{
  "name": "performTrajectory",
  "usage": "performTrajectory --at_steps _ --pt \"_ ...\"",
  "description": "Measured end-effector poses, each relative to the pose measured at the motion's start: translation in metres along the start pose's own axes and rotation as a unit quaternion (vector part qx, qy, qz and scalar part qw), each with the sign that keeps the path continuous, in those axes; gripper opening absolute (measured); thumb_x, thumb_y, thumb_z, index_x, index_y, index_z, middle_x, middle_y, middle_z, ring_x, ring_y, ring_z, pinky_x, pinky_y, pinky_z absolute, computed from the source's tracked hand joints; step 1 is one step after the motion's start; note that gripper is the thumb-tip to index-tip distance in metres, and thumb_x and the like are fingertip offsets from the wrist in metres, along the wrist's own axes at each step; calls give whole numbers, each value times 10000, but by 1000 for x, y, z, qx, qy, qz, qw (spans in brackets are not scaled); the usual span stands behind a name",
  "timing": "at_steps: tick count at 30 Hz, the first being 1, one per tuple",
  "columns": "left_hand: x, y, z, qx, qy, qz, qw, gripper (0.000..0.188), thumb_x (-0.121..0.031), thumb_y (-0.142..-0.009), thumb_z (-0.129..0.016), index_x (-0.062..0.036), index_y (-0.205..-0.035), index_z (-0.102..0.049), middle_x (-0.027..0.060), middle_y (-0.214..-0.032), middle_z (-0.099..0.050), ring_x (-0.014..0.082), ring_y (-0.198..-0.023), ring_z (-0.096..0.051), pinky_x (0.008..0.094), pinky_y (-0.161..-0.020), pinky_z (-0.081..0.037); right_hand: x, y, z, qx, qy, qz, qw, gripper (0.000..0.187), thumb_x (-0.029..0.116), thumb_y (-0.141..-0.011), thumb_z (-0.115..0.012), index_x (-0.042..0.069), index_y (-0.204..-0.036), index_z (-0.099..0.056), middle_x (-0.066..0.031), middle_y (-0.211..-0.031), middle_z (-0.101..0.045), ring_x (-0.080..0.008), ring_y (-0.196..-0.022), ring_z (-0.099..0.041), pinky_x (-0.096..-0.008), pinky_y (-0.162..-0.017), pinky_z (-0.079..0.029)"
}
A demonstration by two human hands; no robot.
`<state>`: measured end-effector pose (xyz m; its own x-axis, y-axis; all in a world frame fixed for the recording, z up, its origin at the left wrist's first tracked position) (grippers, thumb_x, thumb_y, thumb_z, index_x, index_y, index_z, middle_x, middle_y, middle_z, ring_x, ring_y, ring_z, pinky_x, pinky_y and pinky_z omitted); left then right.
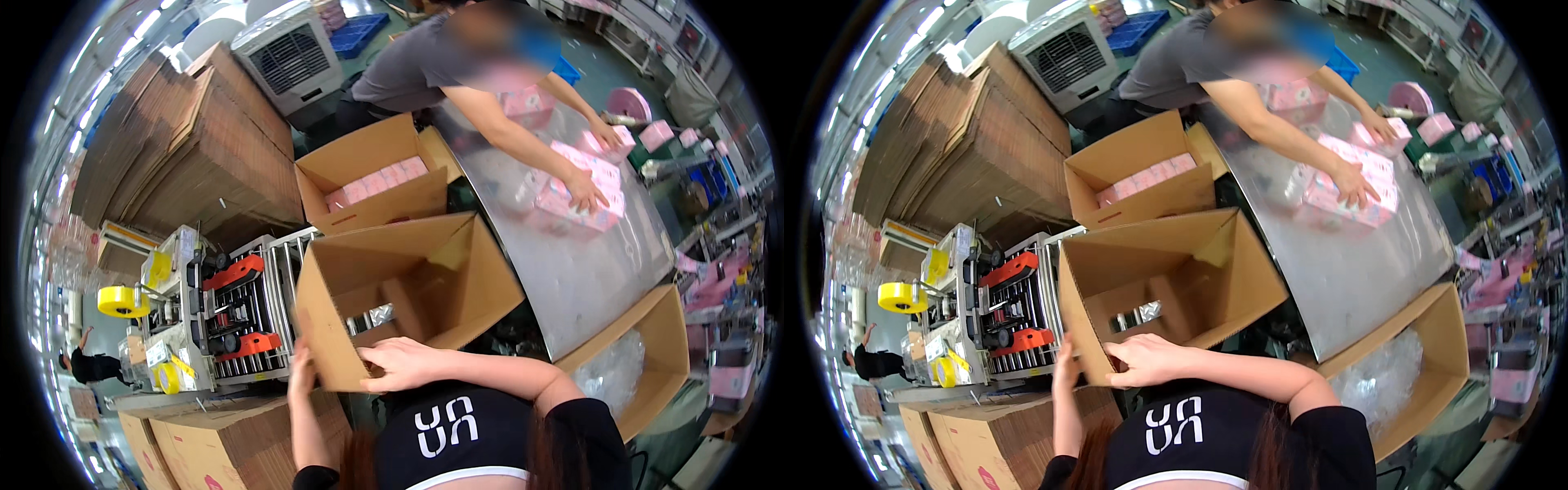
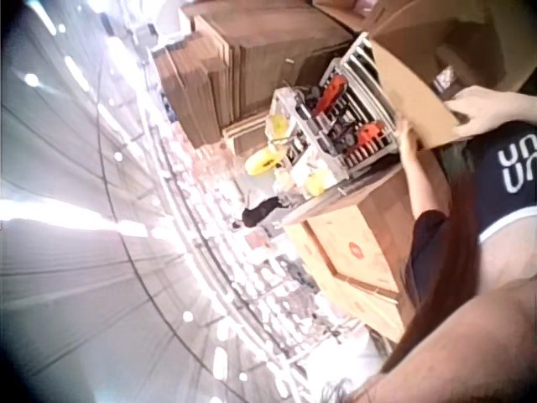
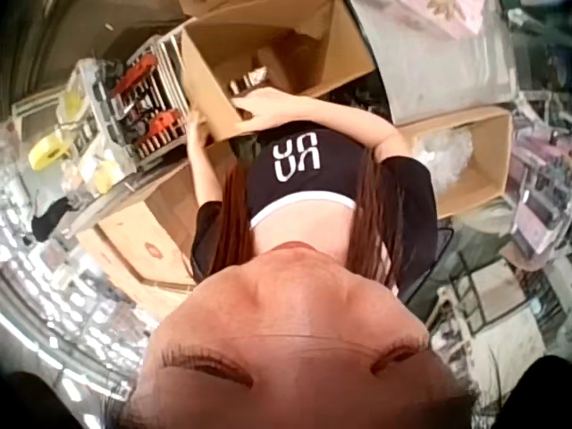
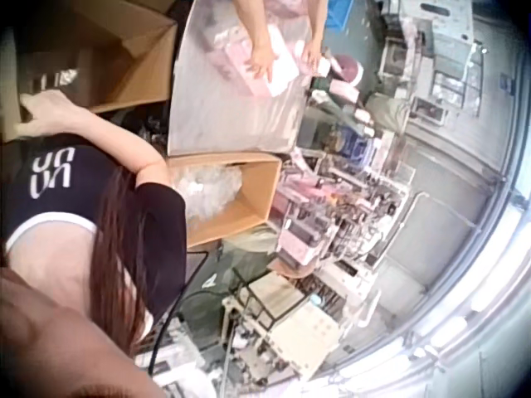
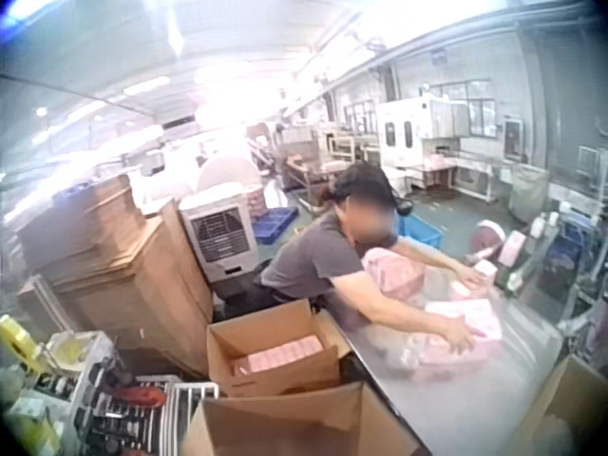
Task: The person places pink packages into cardboard boxes, adds bubble wrap, and places the boxes onto a conveyor belt to be sealed by a machine.
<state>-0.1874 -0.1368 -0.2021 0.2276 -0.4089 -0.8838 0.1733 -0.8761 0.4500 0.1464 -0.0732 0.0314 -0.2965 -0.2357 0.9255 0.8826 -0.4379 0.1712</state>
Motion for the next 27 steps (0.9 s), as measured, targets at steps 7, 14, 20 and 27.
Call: performTrajectory --at_steps 7,14,20,27 --pt "-18 -36 -175 -95 -425 -207 876 674 -188 -934 -596 -177 -1505 -237 254 -1203 -616 376 -1120 -616 430 -945 -485 -129 -2 27 -149 394 -76 904 503 527 -801 -623 70 -996 -692 -99 -964 -665 -276 -1113 -561 -666 -1062 -209" --pt "-101 -33 -74 -164 -583 -121 786 589 -177 -933 -561 -178 -1472 -323 240 -1004 -688 379 -901 -687 467 -803 -547 -146 100 94 -230 493 -143 826 229 190 -875 -573 110 -1041 -708 -50 -1143 -639 -265 -1334 -404 -710 -1109 -114" --pt "-38 -87 37 -31 -308 34 950 512 -432 -962 -557 -11 -1252 -590 83 -1091 -692 251 -932 -674 377 -852 -529 -345 113 80 -96 469 -328 814 878 630 -895 -467 107 -1540 -184 -39 -1605 -196 -169 -1475 -174 -563 -1169 -114" --pt "4 -99 -118 106 -175 176 963 645 -691 -864 -553 -98 -1110 -609 -10 -873 -635 90 -674 -560 235 -536 -414 -342 154 130 -285 -289 -202 891 453 350 -944 -592 15 -1249 -600 -105 -1193 -647 -192 -1117 -601 -351 -983 -463"
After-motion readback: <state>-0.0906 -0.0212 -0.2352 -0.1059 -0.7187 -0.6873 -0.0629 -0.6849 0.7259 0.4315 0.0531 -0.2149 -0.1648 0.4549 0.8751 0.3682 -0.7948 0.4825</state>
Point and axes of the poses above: each hand's wrist, its own y-axis away from the middle knuckle, its own z-axis out of the back of the hand, x = y × z, the point moved 6 cm from there along -y, towards the middle knuckle
